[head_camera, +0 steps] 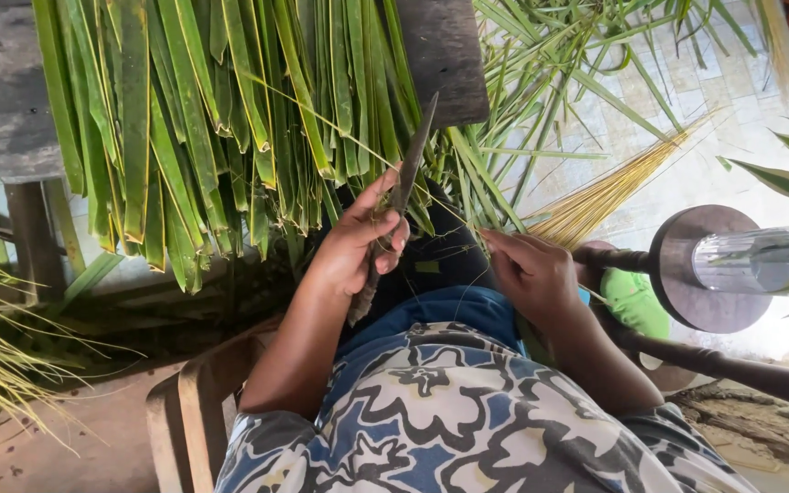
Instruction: Stripping the leafy parts from palm fronds using a knife to isolate the central midribs.
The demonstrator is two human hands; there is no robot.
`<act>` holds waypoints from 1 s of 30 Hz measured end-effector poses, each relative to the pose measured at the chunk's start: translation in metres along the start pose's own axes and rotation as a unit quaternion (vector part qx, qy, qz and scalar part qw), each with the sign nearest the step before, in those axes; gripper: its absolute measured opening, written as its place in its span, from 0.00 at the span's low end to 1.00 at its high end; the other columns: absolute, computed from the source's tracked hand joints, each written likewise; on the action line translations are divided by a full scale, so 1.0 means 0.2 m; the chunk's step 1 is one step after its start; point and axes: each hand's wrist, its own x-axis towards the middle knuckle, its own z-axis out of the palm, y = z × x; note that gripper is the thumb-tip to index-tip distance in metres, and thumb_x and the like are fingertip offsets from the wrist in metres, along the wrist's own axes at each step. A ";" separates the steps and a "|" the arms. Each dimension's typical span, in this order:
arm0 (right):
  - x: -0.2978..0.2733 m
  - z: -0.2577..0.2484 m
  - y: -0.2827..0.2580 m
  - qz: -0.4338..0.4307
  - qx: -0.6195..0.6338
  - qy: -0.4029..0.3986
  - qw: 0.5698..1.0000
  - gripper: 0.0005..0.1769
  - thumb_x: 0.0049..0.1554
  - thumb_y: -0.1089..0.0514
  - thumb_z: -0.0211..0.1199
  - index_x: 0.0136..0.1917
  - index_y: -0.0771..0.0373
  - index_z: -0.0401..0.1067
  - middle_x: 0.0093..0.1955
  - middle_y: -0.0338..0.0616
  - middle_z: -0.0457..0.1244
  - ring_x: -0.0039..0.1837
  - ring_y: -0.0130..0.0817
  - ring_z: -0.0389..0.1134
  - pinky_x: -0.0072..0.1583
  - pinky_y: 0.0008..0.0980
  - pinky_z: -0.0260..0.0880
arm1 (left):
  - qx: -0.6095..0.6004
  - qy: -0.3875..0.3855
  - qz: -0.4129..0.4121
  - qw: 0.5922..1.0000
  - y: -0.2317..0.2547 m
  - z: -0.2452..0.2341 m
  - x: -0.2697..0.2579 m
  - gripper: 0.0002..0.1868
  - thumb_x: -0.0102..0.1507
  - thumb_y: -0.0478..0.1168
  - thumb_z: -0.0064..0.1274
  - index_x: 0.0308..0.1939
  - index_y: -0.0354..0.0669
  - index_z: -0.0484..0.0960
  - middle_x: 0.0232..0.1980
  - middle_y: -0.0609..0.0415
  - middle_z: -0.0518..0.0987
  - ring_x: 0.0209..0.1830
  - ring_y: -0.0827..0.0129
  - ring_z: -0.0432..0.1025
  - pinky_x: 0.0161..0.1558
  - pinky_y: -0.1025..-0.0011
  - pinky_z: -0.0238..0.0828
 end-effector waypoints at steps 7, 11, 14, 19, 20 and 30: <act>-0.02 -0.03 0.02 -0.031 -0.053 -0.012 0.998 0.11 0.52 0.66 0.58 0.50 0.64 0.74 0.37 0.53 0.67 0.35 0.49 0.67 0.33 0.42 0.67 | 0.009 0.015 0.006 1.000 -0.01 -0.02 0.01 0.31 0.63 0.32 0.42 0.69 0.49 0.52 0.20 0.43 0.70 0.08 0.73 0.62 0.11 0.83 0.63; -0.05 -0.04 0.06 -0.048 -0.089 -0.009 0.995 0.11 0.51 0.65 0.60 0.49 0.62 0.75 0.37 0.50 0.67 0.35 0.47 0.67 0.34 0.41 0.68 | 0.022 0.043 0.019 0.999 0.01 -0.05 0.01 0.31 0.63 0.33 0.42 0.69 0.48 0.52 0.22 0.45 0.72 0.10 0.74 0.63 0.12 0.83 0.62; -0.03 -0.07 0.04 -0.045 -0.094 -0.010 0.994 0.10 0.51 0.65 0.60 0.48 0.62 0.76 0.35 0.49 0.66 0.35 0.46 0.67 0.33 0.40 0.67 | 0.023 0.059 0.033 0.997 0.03 -0.08 0.02 0.31 0.63 0.33 0.41 0.69 0.49 0.52 0.21 0.45 0.71 0.09 0.74 0.62 0.12 0.83 0.61; -0.04 -0.10 0.02 -0.029 -0.069 -0.025 0.997 0.11 0.49 0.68 0.59 0.47 0.64 0.75 0.33 0.50 0.65 0.33 0.48 0.66 0.33 0.43 0.65 | 0.026 0.069 0.029 0.997 0.06 -0.07 0.02 0.31 0.63 0.31 0.41 0.69 0.48 0.51 0.20 0.44 0.70 0.08 0.73 0.61 0.11 0.83 0.60; -0.05 -0.12 0.03 -0.025 -0.072 -0.029 0.997 0.11 0.49 0.68 0.59 0.47 0.64 0.75 0.32 0.50 0.65 0.32 0.48 0.66 0.32 0.43 0.65 | 0.027 0.071 0.027 0.997 0.06 -0.07 0.02 0.31 0.63 0.32 0.42 0.69 0.47 0.51 0.21 0.45 0.71 0.09 0.73 0.62 0.10 0.83 0.60; -0.10 -0.20 0.09 -0.039 -0.055 -0.030 0.997 0.11 0.48 0.69 0.59 0.46 0.67 0.75 0.30 0.52 0.63 0.30 0.49 0.64 0.31 0.41 0.63 | 0.047 0.072 0.030 0.996 0.07 -0.09 0.04 0.32 0.63 0.34 0.44 0.69 0.47 0.51 0.22 0.46 0.72 0.10 0.73 0.63 0.11 0.82 0.61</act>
